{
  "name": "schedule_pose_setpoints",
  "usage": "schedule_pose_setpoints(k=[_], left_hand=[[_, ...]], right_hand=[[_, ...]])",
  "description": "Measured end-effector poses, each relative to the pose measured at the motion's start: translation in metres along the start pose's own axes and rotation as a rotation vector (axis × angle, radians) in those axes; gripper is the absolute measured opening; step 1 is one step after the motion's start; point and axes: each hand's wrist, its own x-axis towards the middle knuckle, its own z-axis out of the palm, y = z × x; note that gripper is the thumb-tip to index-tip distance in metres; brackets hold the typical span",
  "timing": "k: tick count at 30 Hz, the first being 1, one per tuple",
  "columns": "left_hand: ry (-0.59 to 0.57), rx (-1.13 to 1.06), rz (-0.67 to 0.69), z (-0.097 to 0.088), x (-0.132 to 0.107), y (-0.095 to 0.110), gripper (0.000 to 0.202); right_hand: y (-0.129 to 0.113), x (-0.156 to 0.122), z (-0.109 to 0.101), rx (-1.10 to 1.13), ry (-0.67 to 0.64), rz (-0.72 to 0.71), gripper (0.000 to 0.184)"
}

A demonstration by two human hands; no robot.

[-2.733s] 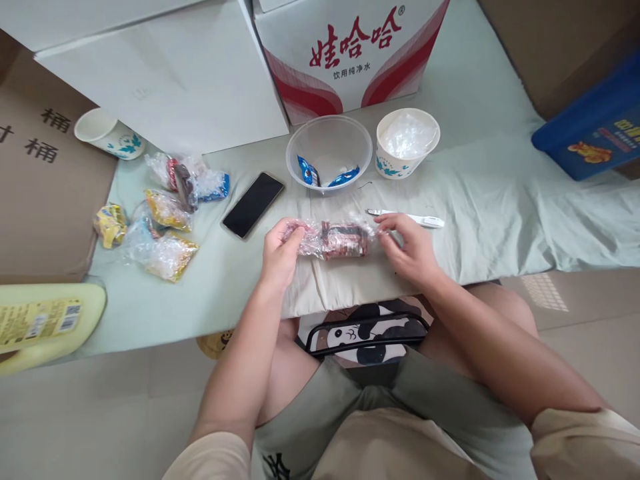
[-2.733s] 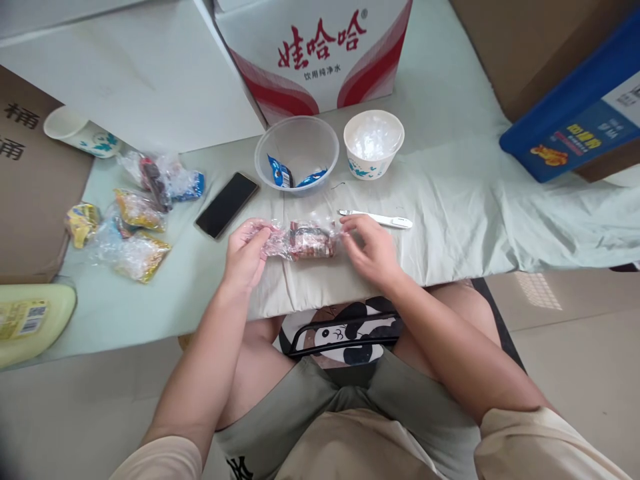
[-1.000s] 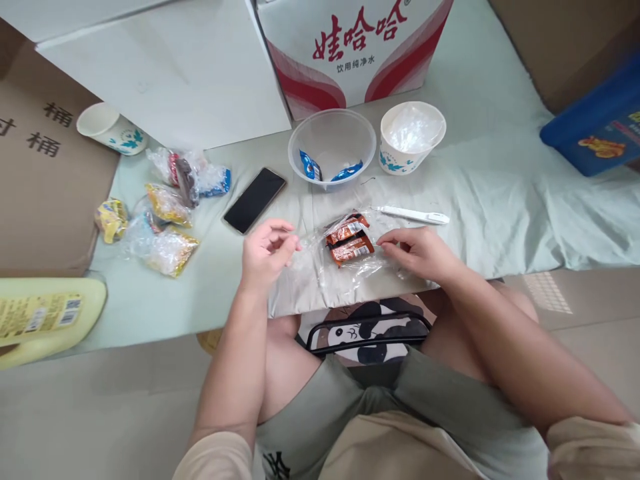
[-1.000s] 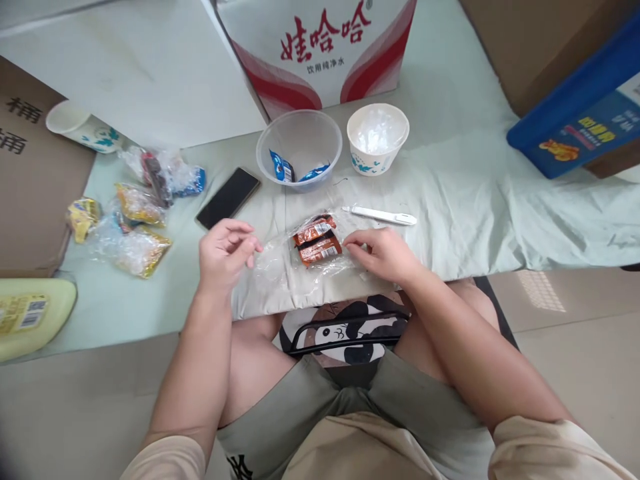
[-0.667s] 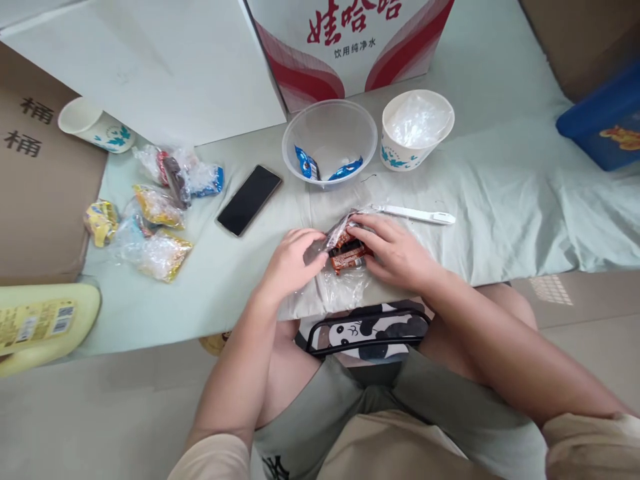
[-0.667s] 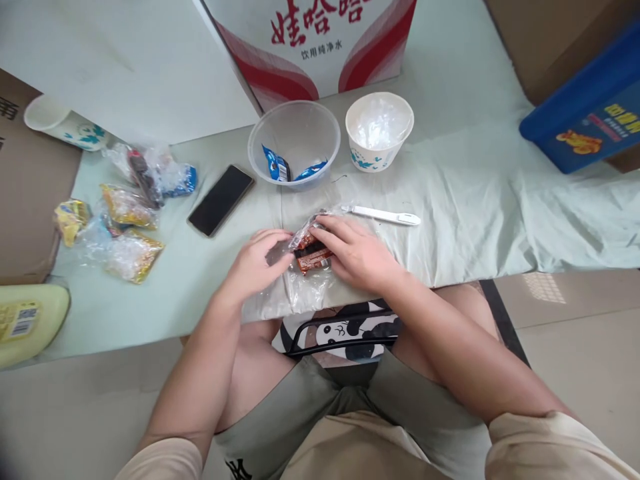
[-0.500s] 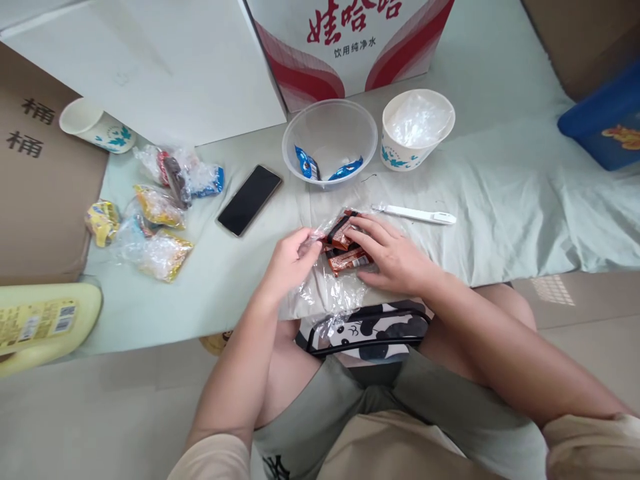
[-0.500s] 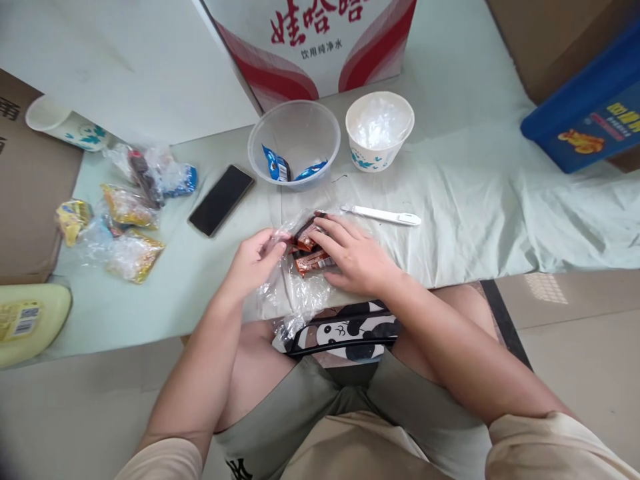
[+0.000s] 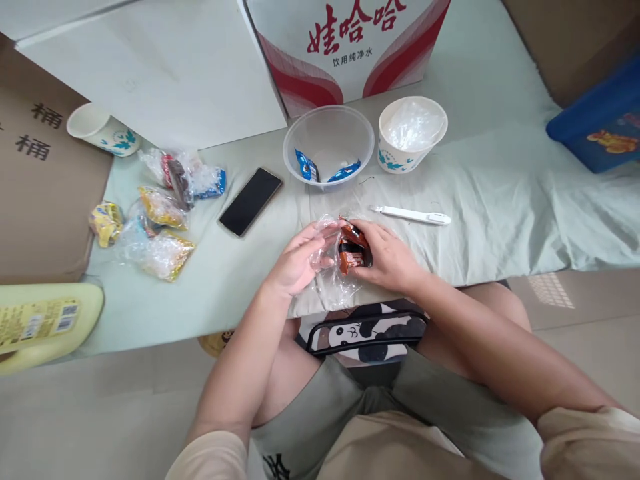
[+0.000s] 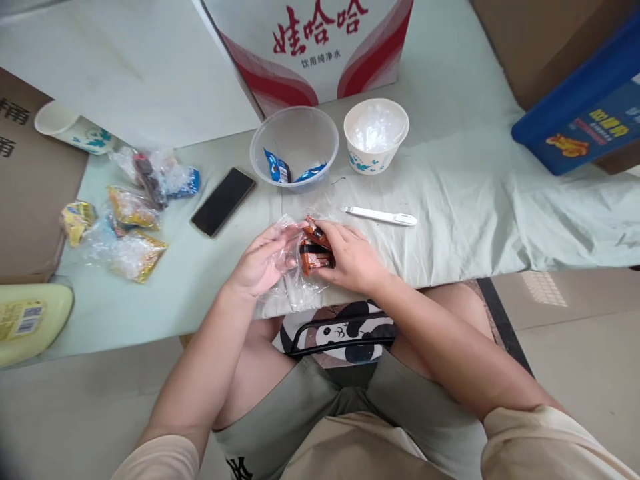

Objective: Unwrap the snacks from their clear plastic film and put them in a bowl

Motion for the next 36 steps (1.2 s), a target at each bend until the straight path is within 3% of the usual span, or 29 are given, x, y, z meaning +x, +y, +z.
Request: schedule_pose_setpoints(k=[5,9,15,20,25,30,33,36], left_hand=[[0.117,0.014,0.028,-0.002,0.003,0.002,0.023],[0.197,0.148,0.031,-0.012,0.001,0.001,0.026],[0.087,0.261,-0.002,-0.009,-0.003,-0.010,0.036],[0.089,0.326,0.149,0.009,0.002,-0.019,0.028],[0.061,0.318,0.105,0.008,0.004,-0.014,0.032],[0.243,0.409,0.139,-0.012,0.009,-0.003,0.023],[0.383,0.566,0.259,-0.027,0.012,0.000,0.020],[0.421,0.652,0.314,-0.035,0.012,0.000,0.018]], right_hand=[[-0.003,0.005,-0.011,0.086,-0.041,0.000,0.058],[-0.002,0.005,-0.015,0.097,0.003,0.029,0.052],[0.000,0.002,-0.007,0.045,0.080,0.057,0.055],[-0.003,0.001,0.004,-0.016,0.012,-0.055,0.065],[0.002,0.003,-0.008,0.093,0.007,0.057,0.056],[0.013,0.000,-0.021,0.208,0.185,0.215,0.052],[0.022,-0.002,-0.022,0.474,0.325,0.323,0.047],[0.026,-0.001,-0.023,0.824,0.546,0.429,0.042]])
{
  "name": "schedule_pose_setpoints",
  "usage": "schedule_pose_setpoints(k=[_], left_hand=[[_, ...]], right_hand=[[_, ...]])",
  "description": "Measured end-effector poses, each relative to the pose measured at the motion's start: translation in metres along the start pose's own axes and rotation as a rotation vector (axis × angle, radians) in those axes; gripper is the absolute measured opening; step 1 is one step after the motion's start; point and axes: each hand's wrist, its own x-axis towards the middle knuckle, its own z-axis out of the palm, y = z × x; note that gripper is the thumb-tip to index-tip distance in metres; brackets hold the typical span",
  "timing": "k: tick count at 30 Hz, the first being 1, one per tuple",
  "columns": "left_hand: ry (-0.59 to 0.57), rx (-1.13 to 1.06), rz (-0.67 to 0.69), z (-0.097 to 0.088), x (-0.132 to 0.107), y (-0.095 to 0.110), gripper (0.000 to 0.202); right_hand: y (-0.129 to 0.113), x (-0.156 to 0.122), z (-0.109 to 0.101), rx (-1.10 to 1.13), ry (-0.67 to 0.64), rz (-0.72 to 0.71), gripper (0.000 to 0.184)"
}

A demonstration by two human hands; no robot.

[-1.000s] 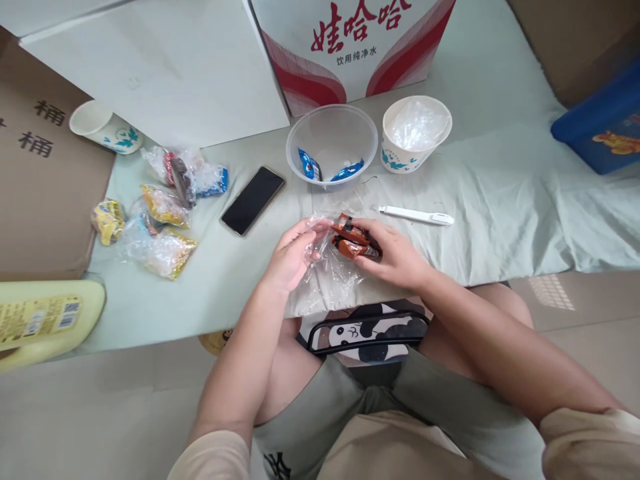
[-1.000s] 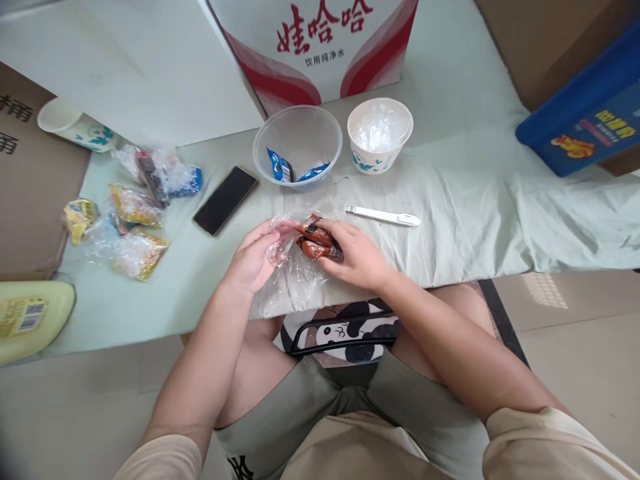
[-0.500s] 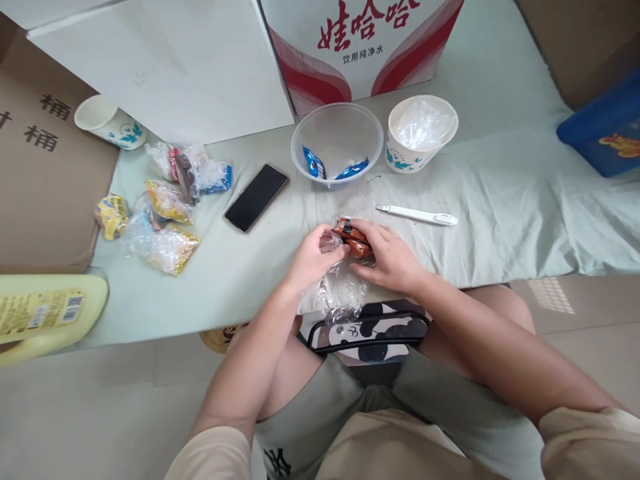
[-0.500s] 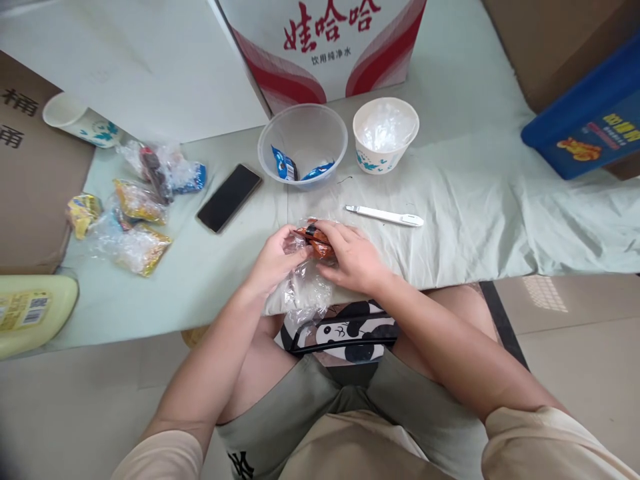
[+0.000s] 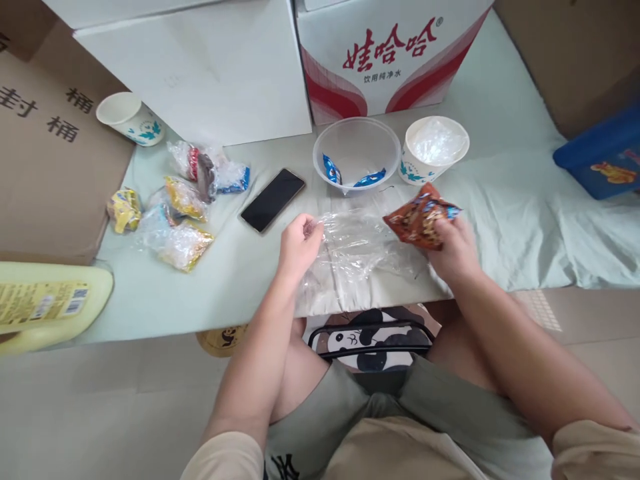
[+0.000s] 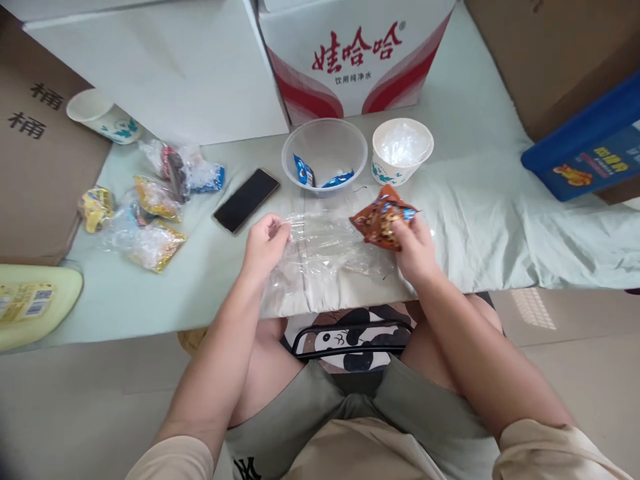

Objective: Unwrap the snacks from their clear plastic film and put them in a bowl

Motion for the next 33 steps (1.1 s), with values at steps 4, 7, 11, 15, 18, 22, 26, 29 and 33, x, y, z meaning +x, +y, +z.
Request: schedule_pose_setpoints(k=[4,7,11,15,18,22,26,29,33], left_hand=[[-0.039,0.057,0.037,-0.003,-0.003,0.003,0.015],[-0.070,0.099,0.054,-0.005,-0.004,0.011,0.017],[-0.094,0.113,0.047,-0.008,-0.003,0.020,0.014],[-0.115,0.134,0.058,-0.009,-0.002,0.024,0.009],[-0.120,0.159,0.075,-0.010,-0.004,0.024,0.008],[-0.146,0.182,0.075,-0.012,-0.008,0.022,0.008],[-0.183,0.200,0.059,-0.015,-0.011,0.024,0.007],[-0.207,0.197,0.036,-0.016,-0.012,0.026,0.006],[-0.228,0.172,0.036,-0.016,-0.013,0.028,0.006]], right_hand=[[-0.009,-0.001,0.005,0.283,0.133,0.137,0.043],[-0.023,-0.003,0.016,0.256,0.124,0.144,0.041],[-0.051,0.010,0.039,0.097,0.095,0.073,0.039],[-0.090,0.053,0.066,-0.080,-0.091,-0.204,0.042],[-0.116,0.096,0.086,-0.571,-0.200,-0.328,0.043],[-0.128,0.138,0.116,-1.272,-0.268,-0.401,0.062],[-0.118,0.150,0.141,-1.702,-0.539,-0.367,0.062],[-0.106,0.155,0.153,-1.692,-0.647,-0.355,0.062],[-0.089,0.176,0.162,-1.546,-0.589,-0.286,0.050]])
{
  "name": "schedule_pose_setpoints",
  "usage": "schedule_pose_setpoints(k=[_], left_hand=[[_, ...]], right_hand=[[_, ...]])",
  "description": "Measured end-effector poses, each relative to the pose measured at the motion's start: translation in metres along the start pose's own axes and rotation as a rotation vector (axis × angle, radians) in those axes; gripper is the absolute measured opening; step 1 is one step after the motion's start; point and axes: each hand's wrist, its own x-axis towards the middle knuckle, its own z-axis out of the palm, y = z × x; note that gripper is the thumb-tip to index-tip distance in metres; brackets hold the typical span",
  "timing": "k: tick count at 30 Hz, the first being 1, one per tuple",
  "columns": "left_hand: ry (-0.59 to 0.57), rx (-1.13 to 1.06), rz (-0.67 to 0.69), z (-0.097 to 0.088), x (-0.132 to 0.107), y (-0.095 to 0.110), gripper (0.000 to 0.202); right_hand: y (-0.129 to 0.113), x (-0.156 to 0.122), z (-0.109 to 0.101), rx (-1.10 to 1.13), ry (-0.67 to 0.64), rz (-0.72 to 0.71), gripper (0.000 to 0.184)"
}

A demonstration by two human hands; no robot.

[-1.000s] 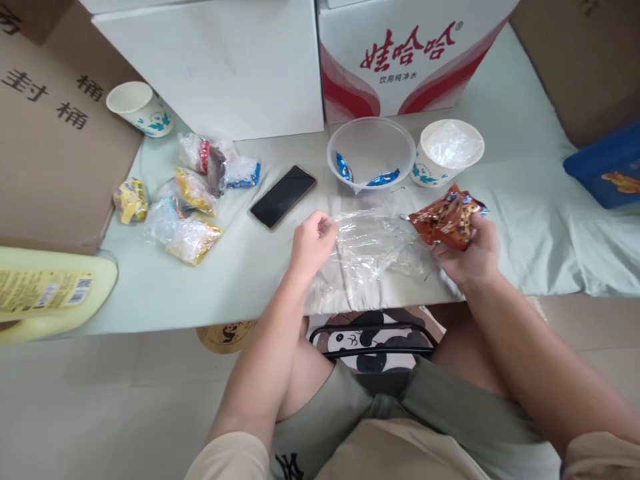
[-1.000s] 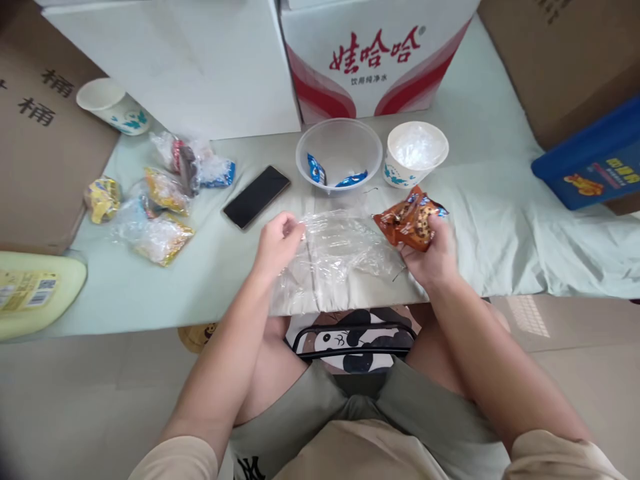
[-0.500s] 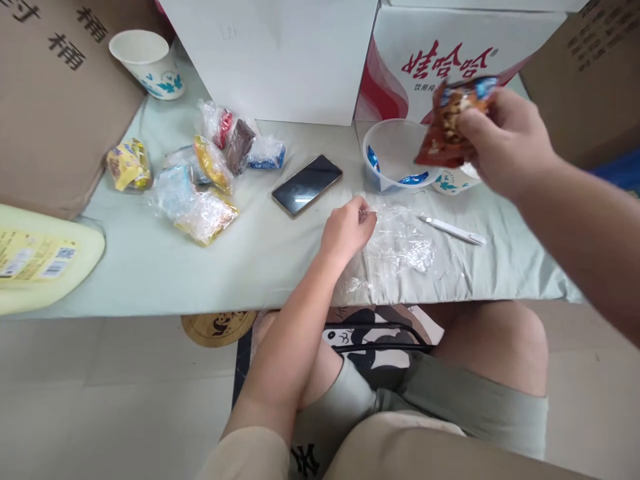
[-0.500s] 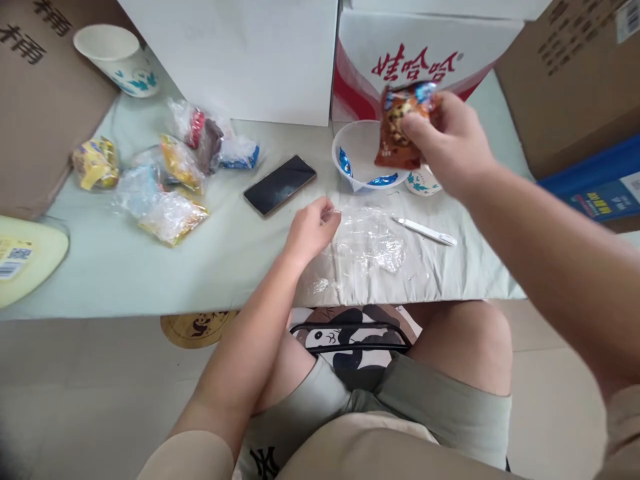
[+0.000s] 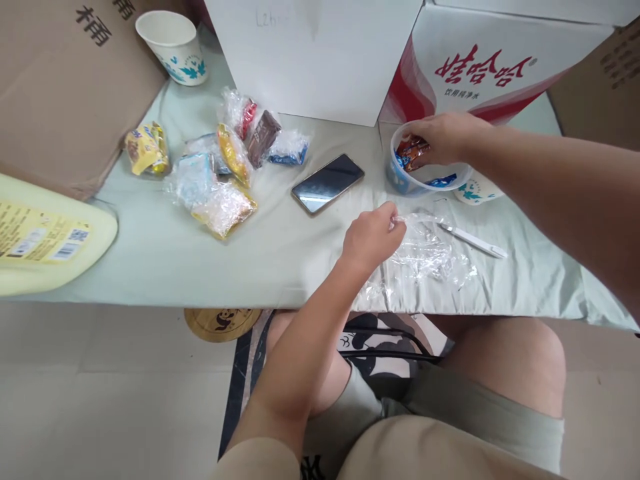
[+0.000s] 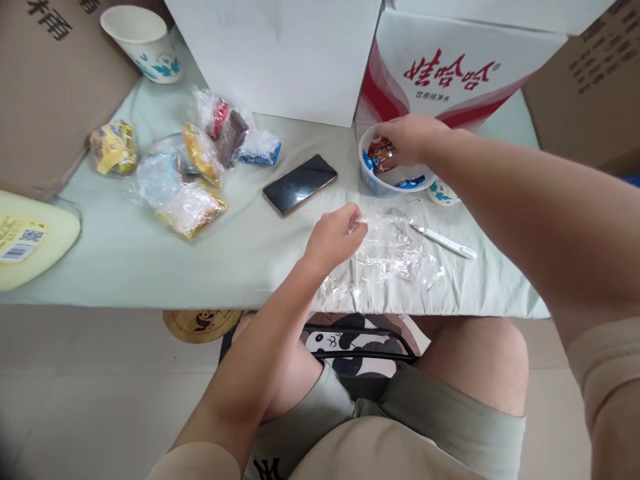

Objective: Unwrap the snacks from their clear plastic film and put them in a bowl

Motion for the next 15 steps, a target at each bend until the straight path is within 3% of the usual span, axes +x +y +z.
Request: schedule_pose_setpoints(k=[4,9,15], left_hand=[[0.003,-0.034,0.024,0.001,0.000,-0.002,0.006],[0.005,-0.047,0.023,0.002,0.002,-0.004,0.009],[0.014,-0.040,0.025,0.004,0.003,-0.003,0.013]], right_hand=[[0.016,0.029,0.009,0.148,0.086,0.042,0.009],[0.041,0.038,0.010,0.310,0.193,-0.121,0.029],[0.056,0.024,0.011,0.387,0.225,-0.176,0.030]])
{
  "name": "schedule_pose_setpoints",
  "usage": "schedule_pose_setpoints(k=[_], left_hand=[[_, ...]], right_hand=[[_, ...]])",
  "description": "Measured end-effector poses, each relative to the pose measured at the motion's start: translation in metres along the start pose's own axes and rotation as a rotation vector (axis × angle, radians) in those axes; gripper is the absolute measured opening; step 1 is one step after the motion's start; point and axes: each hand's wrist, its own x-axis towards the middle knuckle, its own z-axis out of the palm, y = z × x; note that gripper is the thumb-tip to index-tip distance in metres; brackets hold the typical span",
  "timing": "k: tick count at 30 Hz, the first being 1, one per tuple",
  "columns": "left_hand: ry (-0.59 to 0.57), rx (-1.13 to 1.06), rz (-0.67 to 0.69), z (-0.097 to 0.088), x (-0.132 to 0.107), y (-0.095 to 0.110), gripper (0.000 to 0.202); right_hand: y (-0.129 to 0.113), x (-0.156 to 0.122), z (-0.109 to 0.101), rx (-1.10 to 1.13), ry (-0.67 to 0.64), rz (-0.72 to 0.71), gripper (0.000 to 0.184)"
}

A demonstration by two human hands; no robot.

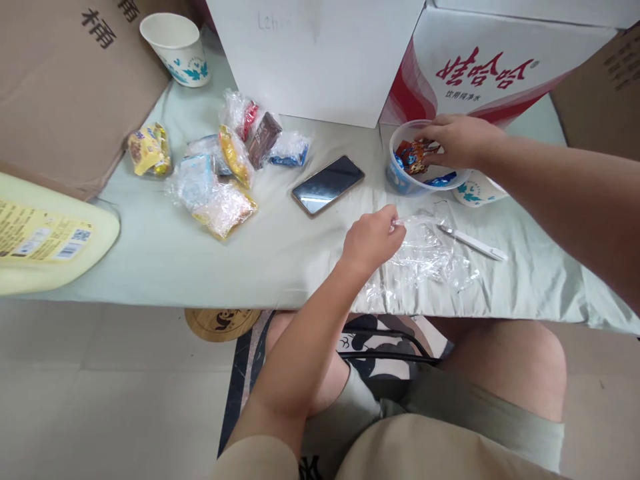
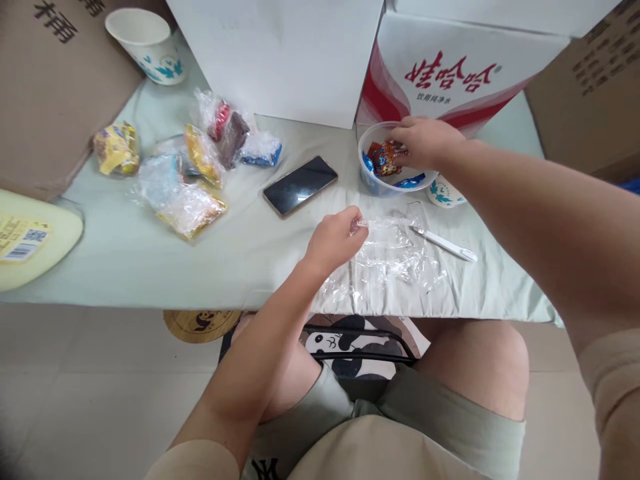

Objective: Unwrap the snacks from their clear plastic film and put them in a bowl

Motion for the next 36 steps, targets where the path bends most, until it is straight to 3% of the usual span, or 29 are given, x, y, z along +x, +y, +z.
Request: schedule_pose_setpoints(k=[4,9,14,18,20,22,25,29,32,36], left_hand=[[-0.004,0.021,-0.010,0.001,0.000,0.000,0.013],[0.006,0.048,-0.004,0.002,0.001,-0.002,0.010],[-0.003,0.032,0.006,0.001,0.000,-0.003,0.006],[-0.017,-0.036,0.056,0.000,0.000,-0.003,0.008],[-0.083,-0.105,0.131,0.001,0.000,-0.002,0.010],[-0.200,-0.197,0.200,0.002,0.001,0.000,0.011],[-0.330,-0.316,0.230,0.002,0.002,-0.001,0.011],[-0.317,-0.409,0.232,-0.005,0.005,-0.006,0.014],[-0.319,-0.439,0.217,-0.013,0.006,-0.010,0.030],[-0.304,-0.428,0.169,-0.017,0.009,-0.015,0.044]], right_hand=[[-0.003,-0.011,-0.003,-0.022,0.039,0.015,0.039],[-0.029,-0.037,-0.007,-0.082,0.116,-0.023,0.028],[-0.071,-0.114,0.006,-0.180,0.330,-0.187,0.020],[-0.066,-0.178,0.031,-0.136,0.160,-0.286,0.032],[-0.054,-0.198,0.043,-0.102,0.081,-0.223,0.038],[-0.043,-0.210,0.048,-0.077,0.063,-0.147,0.026],[-0.037,-0.221,0.039,-0.058,0.094,-0.080,0.010],[-0.048,-0.234,0.006,0.085,0.026,0.129,0.016],[-0.060,-0.237,-0.017,0.357,-0.052,0.338,0.028],[-0.064,-0.231,-0.030,0.721,0.051,0.535,0.030]])
